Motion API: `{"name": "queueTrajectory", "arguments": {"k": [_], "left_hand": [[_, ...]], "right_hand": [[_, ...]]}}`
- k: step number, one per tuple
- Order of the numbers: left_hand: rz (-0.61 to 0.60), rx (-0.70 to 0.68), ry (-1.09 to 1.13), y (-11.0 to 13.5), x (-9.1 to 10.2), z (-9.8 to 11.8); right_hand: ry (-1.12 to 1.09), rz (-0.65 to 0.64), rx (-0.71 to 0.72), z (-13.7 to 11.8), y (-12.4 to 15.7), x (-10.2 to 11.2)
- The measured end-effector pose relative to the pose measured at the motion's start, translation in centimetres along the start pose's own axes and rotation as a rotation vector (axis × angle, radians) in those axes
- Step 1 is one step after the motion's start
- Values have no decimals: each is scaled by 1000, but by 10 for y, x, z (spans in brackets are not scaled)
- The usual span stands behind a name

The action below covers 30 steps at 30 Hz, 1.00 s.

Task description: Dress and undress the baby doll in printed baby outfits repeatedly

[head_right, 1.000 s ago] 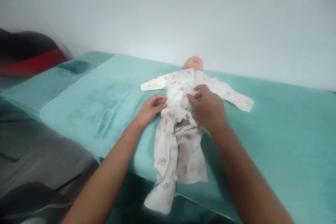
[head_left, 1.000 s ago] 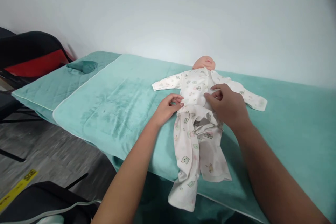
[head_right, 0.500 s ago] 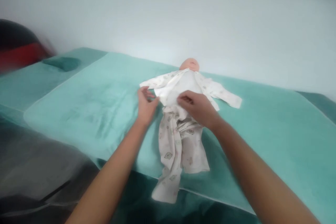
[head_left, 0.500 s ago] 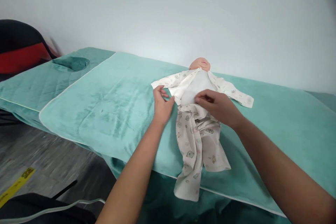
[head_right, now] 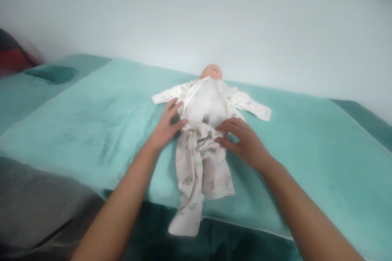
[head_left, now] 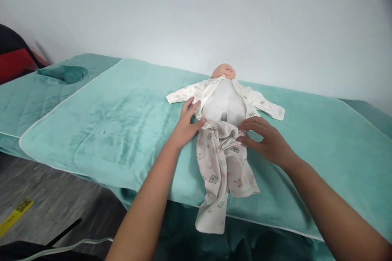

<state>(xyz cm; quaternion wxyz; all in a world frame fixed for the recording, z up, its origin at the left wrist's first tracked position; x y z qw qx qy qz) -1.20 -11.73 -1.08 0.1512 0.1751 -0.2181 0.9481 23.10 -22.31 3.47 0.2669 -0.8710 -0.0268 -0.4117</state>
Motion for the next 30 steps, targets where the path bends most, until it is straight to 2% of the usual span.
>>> {"name": "queueTrajectory", "arguments": {"k": [4,6,8,10,13,18,20,22,23,26,28,30], "left_hand": [[207,38,-312,-5,-5,-13],[266,55,-436,-8,-6,-14],[256,73,-494,-11,-7,-11],[234,84,-505,-13,-6,-8],[263,89,-459,-13,-2,-6],[602,187,-409,-3,11,-11],[669,148,-400,1,14,-7],[615,51,-319,2,13,0],[529,5,-252,2,11,4],[148,-40,-54,0,2,14],[-11,-20,29,-1,0,18],[-72,-1,86,-1,2,21]], "right_hand": [[172,100,34,-15,-8,-3],[144,76,-31,-18,-10,-4],[24,10,-154,-17,-11,-3],[-47,5,-280,-13,-9,-1],[-16,59,-416,-9,-1,4],[24,70,-520,-7,15,2],[39,68,-527,-5,20,1],[30,49,-501,-2,22,1],[22,32,-474,-1,23,1],[57,-12,-340,0,22,0],[148,25,-218,-1,20,-1],[253,123,-114,-1,19,-4]]}}
Point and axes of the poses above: each hand's wrist, its own y-axis away from the middle knuckle, its own x-axis out of the back of the hand, z = x × y, the point moved 3 cm from there along -y, towards the middle knuckle, and after that the axes turned 4 degrees about -y, right-handed, at the moved point
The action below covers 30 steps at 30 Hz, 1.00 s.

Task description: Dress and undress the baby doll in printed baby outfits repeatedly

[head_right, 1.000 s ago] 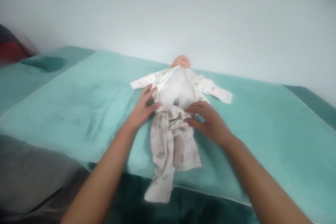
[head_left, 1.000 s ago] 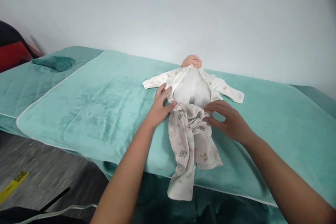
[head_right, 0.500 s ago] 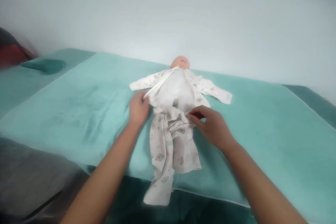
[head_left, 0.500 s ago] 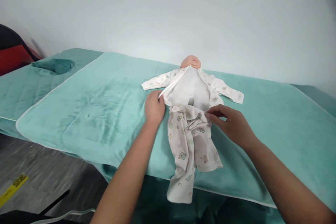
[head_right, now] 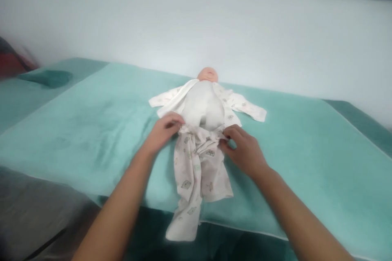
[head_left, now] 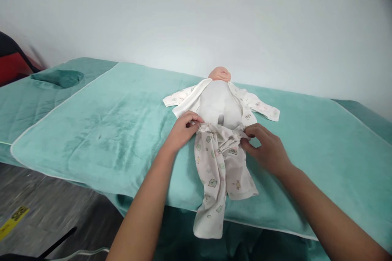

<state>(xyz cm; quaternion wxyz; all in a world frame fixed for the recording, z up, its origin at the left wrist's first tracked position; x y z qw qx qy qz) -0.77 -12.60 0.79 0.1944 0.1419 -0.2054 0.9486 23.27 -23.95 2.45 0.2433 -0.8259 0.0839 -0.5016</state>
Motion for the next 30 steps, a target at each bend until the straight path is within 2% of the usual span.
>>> {"name": "queueTrajectory", "arguments": {"k": [4,6,9,11,15,18,22,25,27,30], "left_hand": [[-146,54,48,0,3,2],[-216,84,53,0,3,2],[-265,85,48,0,2,0],[-226,43,14,0,1,-2],[-57,-96,-59,2,-2,-3],[28,-130,-82,0,-8,-5],[158,-54,-111,-10,-15,-8],[177,18,-140,-18,-18,-7],[180,57,-179,-24,-17,-6],[272,116,-268,-42,-13,-5]], "right_hand": [[81,206,25,1,-4,-5],[63,206,3,2,-9,-7],[39,111,-42,5,-16,-8],[47,67,-65,8,-22,-6],[6,26,-111,18,-37,-4],[-49,20,-149,22,-48,-7],[-41,74,-95,17,-56,-14],[35,126,-34,12,-56,-19],[40,170,-82,14,-55,-21],[-19,189,-209,22,-57,-20]]}}
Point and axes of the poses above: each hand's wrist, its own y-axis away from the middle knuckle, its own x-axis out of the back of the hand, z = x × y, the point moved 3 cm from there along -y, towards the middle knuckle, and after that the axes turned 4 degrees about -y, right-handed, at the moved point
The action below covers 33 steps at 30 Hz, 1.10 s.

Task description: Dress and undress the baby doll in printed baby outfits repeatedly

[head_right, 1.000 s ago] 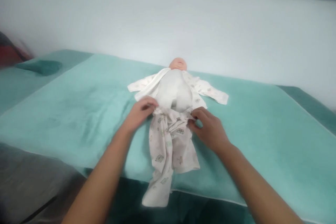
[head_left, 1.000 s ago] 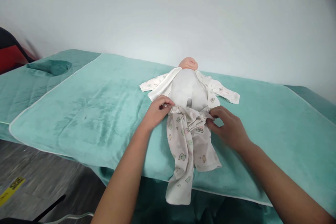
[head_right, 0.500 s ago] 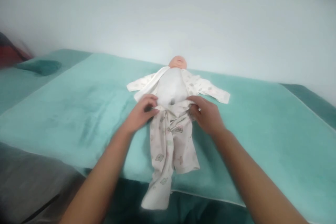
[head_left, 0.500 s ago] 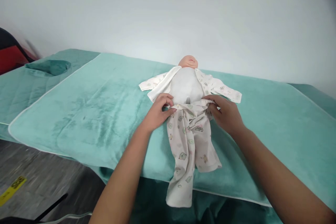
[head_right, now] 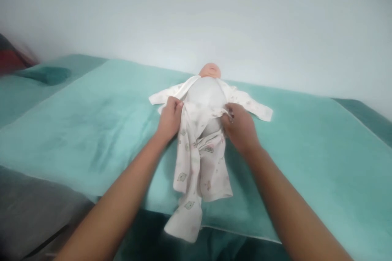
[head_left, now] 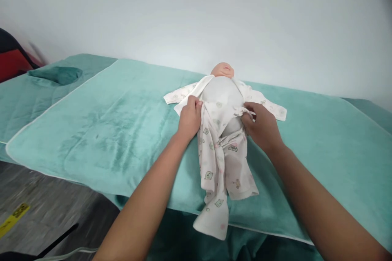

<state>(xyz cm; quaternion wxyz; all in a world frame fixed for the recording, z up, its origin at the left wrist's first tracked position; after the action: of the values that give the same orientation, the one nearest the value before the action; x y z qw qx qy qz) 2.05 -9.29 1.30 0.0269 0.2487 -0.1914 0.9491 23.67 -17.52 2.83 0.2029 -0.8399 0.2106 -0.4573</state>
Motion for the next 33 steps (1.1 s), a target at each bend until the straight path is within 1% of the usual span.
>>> {"name": "queueTrajectory", "arguments": {"k": [2,3,6,8,10,12,15,17,19,22,24,26,29,31,33], "left_hand": [[48,8,-27,-19,-3,0],[50,6,-17,-29,-7,0],[-3,16,75,-54,-19,-7],[-45,22,137,-61,-24,-12],[-81,25,164,-59,-24,-16],[-124,41,161,-52,-19,-18],[-223,93,165,-38,-6,-17],[-316,132,194,-29,2,-14],[-405,159,216,-24,8,-12],[-516,188,278,-19,13,-9],[-561,219,346,-17,15,-9],[-574,250,396,-16,16,-9],[-569,281,434,-16,15,-11],[-571,282,450,-16,13,-13],[-568,268,451,-17,10,-16]], "right_hand": [[-21,-12,-48,6,-8,1],[-23,-12,-61,10,-14,2],[-44,4,-103,26,-34,-3],[-105,15,-169,40,-43,-11],[-179,33,-231,51,-44,-20],[-202,49,-259,54,-38,-26],[-151,82,-212,48,-27,-23],[-126,121,-165,41,-23,-18],[-126,121,-156,38,-22,-14],[-199,1,-245,42,-22,-13],[-276,-97,-322,47,-21,-13],[-359,-188,-360,53,-19,-10],[-499,-318,-341,61,-13,-6],[-584,-378,-331,65,-10,-5],[-610,-404,-339,68,-8,-4]]}}
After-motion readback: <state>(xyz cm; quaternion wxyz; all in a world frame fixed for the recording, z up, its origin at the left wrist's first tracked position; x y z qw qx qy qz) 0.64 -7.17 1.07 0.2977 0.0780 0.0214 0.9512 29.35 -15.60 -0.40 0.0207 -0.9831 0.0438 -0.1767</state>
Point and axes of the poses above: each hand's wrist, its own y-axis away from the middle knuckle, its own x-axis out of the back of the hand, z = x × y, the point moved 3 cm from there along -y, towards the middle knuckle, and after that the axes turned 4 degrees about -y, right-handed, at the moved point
